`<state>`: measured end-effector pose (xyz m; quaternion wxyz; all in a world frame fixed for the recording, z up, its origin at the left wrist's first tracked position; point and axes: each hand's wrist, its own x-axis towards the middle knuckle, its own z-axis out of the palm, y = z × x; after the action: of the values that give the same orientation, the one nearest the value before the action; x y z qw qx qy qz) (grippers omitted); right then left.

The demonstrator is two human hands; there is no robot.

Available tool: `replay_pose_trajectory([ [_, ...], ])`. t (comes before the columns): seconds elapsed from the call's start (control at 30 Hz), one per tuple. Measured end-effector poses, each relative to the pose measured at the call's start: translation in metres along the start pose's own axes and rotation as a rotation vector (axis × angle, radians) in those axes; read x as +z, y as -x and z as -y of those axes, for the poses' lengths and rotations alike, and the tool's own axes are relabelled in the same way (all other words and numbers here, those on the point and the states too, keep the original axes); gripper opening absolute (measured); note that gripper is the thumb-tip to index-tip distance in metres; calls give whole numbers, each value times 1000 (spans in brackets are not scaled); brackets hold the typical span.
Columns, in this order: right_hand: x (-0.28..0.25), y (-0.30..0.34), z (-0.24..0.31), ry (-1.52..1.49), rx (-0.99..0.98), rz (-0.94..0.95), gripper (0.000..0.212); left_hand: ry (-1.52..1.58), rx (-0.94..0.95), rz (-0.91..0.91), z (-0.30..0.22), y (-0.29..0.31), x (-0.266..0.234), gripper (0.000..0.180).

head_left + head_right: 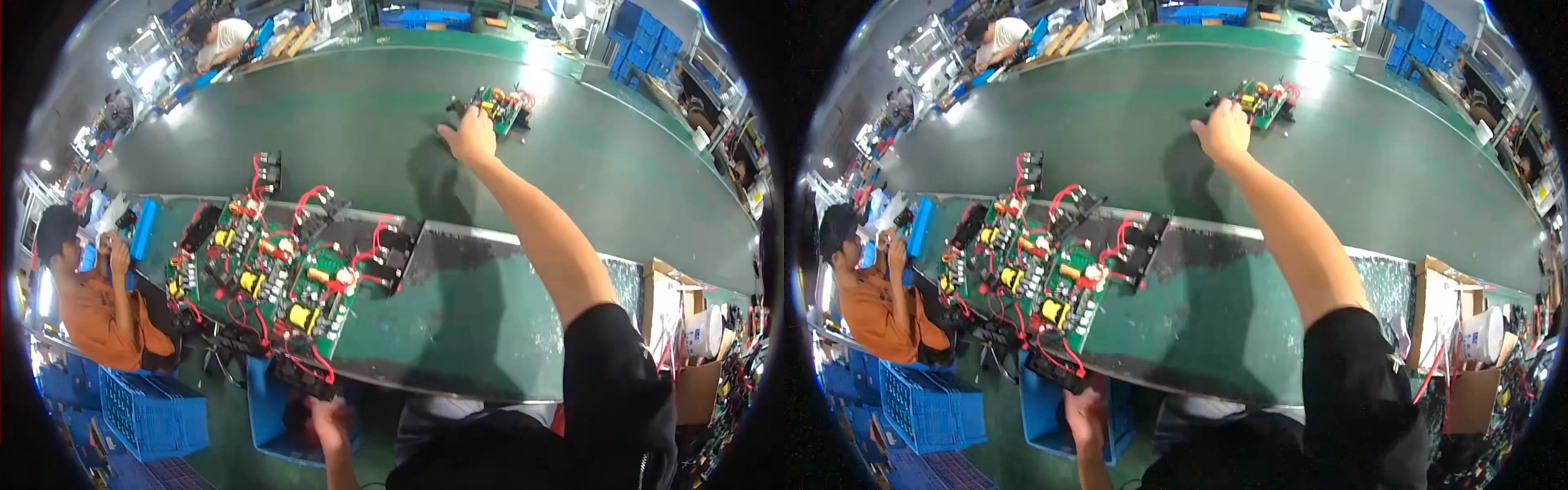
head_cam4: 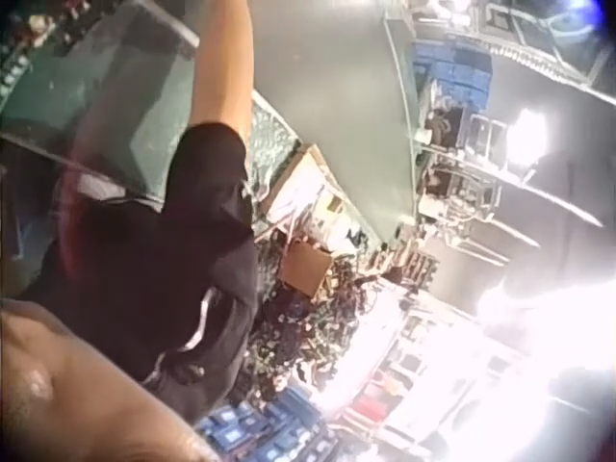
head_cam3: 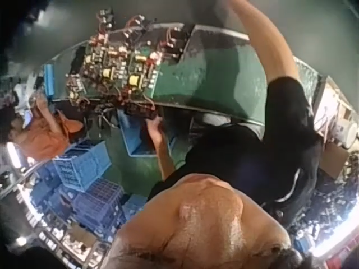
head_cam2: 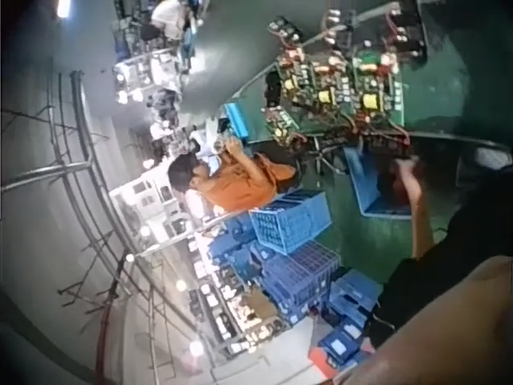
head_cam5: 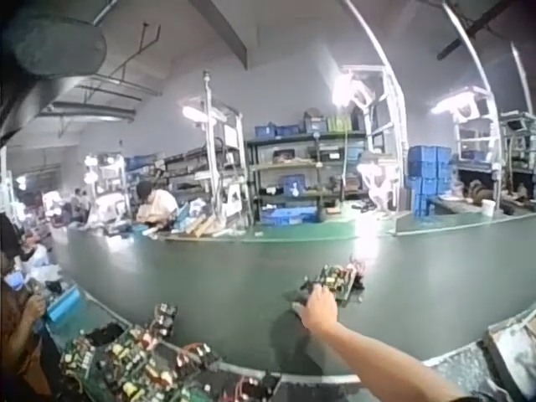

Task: Assembling cooling fans and connecting wires to circuit boards on a factory production line.

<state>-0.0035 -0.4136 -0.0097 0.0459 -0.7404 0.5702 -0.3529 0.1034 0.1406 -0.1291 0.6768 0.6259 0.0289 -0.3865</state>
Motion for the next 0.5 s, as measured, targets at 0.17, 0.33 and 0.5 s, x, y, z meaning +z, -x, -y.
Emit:
replay_pose_trajectory([
  [0.17,45,-31,-55,59,97,142,39,-948,-251,302,12,-1,-34,34],
  [0.33,-34,-13,-93,-171,-4,69,31,-856,-147,825,-25,33,15,29],
  [0.5,-170,70,-110,-460,-9,193,33,-591,-110,1100,-42,67,126,19],
])
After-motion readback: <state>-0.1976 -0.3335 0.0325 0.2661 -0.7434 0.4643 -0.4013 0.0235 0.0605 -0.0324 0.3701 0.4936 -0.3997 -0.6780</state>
